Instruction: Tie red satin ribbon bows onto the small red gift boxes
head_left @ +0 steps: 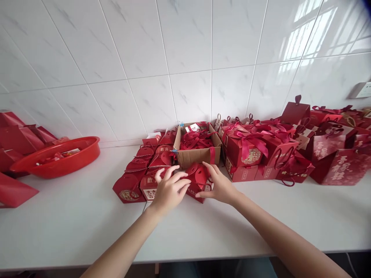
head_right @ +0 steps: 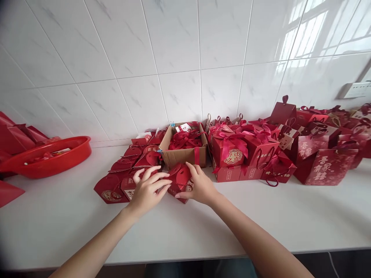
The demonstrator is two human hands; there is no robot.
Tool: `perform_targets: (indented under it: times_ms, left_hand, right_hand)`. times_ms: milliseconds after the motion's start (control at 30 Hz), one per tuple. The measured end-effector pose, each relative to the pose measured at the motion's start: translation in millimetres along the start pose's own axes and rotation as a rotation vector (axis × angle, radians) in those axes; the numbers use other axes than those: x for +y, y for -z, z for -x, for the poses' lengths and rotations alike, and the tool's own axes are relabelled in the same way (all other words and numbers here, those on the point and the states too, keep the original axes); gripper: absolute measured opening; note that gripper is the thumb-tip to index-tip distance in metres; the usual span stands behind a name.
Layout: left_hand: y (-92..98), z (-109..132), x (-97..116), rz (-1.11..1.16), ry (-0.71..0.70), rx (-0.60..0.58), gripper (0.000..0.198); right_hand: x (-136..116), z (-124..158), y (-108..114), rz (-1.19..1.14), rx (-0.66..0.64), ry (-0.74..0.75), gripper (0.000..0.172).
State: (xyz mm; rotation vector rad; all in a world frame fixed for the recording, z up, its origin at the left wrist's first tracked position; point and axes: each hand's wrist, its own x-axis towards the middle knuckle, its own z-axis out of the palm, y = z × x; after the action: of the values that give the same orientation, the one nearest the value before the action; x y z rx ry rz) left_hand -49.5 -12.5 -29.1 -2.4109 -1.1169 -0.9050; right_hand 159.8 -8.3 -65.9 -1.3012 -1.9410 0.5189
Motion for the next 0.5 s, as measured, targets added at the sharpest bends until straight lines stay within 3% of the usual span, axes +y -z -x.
perform_targets:
  times_ms: [67,200,333,400,500]
  left_hand:
    - [0.9,0,6,0.012,-0.03,-0.04,0.015]
    - [8.6,5,12,-0.024,-0.104,-0.268,0.019]
    - [17.1,8,6,-0.034,-0.114,-0.4,0.022]
    - [26.6,7,8,-0.032,-0.075,-0.379,0.024]
    - [53.7,13,26,0.087,0.023,-0.23,0.026]
  right_hand:
    - [13,6,14,0.014,0.006,0.061,0.092]
    - [36,15,30,-0.021,0.063,0.097,0.041]
    - [45,20,32,-0.023,0.071,0.062,0.033]
    - [46,21,33,-0.015,0.083,0.048,0.032]
    - [45,22,33,-0.006,0.089,0.043,0.031]
